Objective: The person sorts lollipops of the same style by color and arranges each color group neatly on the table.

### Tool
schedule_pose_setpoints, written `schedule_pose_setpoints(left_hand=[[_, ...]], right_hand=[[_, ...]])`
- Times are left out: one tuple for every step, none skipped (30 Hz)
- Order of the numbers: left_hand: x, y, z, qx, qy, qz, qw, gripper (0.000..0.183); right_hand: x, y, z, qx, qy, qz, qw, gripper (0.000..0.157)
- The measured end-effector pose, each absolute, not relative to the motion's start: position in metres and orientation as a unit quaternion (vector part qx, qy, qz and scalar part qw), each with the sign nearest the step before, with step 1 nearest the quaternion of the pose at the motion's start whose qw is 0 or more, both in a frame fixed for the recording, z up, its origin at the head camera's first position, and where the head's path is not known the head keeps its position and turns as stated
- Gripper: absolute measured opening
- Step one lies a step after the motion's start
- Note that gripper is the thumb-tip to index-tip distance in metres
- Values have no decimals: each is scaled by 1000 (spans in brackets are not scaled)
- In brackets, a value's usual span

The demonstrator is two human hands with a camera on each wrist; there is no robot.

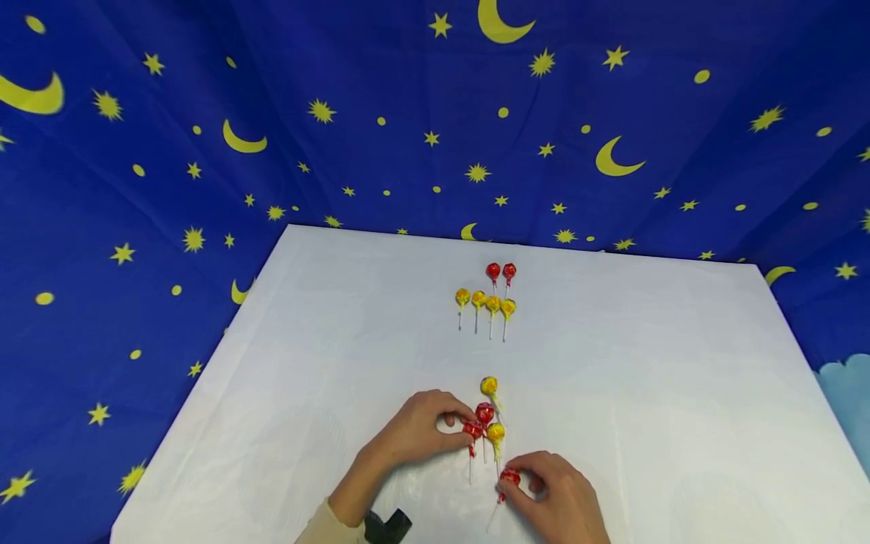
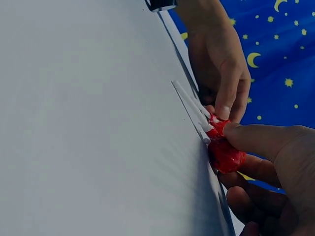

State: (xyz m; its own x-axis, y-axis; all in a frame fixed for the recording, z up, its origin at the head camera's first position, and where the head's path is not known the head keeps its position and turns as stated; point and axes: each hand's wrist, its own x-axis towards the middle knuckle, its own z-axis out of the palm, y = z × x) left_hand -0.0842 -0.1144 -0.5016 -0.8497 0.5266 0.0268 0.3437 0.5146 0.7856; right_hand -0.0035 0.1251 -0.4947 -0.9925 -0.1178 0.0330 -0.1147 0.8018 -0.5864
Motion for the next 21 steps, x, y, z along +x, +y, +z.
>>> schedule_pose_setpoints(left_hand=[[-84, -114, -501, 254, 863, 423, 106, 21], [-85, -114, -501, 255, 863, 424, 103, 21], [-84, -115, -501, 255, 863, 425, 101, 21], [-84, -115, -500, 255, 862, 427, 101, 21], [-84, -115, -500, 254, 861, 430, 101, 21], [-84, -115, -500, 252, 859, 433, 105, 21], [-84, -116, -500, 251, 857, 436, 108, 21], [-84, -116, -499, 249, 855, 440, 112, 21], [-84, -116, -499, 247, 854, 443, 116, 22], [-84, -116, -499, 247, 852, 446, 119, 22], [-84, -116, -499, 246, 852, 446, 121, 22], [-84, -116, -498, 245, 853, 445, 121, 22], [-85, -116, -498, 246, 853, 444, 120, 22], [-85, -116, -498, 245, 854, 443, 120, 22], [-84, -116, -499, 244, 855, 442, 119, 22], [-84, -116, -499, 242, 856, 441, 119, 21], [-84, -116, -500, 241, 856, 441, 120, 21], [-83, -116, -500, 240, 855, 444, 120, 21], [-83, -116, -500, 239, 853, 447, 121, 21], [-83, -115, -501, 237, 852, 452, 120, 21], [-83, -115, -501, 235, 849, 457, 120, 21]], right_hand=[[-4, 125, -494, -61, 950, -308, 3, 22], [-4, 125, -493, -61, 950, -306, 4, 21], [-4, 125, -493, -62, 950, -306, 1, 22], [-4, 124, -492, -64, 950, -306, 0, 21], [-4, 124, -492, -68, 950, -305, -4, 22], [-4, 124, -493, -72, 950, -305, -9, 22], [-3, 124, -493, -76, 950, -304, -13, 22], [-3, 124, -494, -79, 950, -302, -18, 22], [-2, 124, -495, -81, 950, -301, -22, 23], [-2, 125, -495, -83, 950, -300, -24, 24], [-2, 125, -496, -86, 950, -299, -26, 25], [-1, 125, -496, -89, 950, -298, -26, 25], [-2, 125, -497, -91, 950, -297, -25, 26], [-2, 126, -497, -92, 950, -297, -23, 26], [-2, 126, -497, -94, 951, -295, -18, 26], [-2, 126, -496, -97, 951, -293, -12, 26], [-3, 126, -495, -99, 952, -291, -6, 25], [-3, 127, -495, -98, 952, -289, 2, 24], [-4, 127, -494, -98, 952, -289, 9, 23], [-4, 128, -493, -99, 952, -289, 15, 23], [-5, 128, -493, -99, 952, -289, 19, 23]])
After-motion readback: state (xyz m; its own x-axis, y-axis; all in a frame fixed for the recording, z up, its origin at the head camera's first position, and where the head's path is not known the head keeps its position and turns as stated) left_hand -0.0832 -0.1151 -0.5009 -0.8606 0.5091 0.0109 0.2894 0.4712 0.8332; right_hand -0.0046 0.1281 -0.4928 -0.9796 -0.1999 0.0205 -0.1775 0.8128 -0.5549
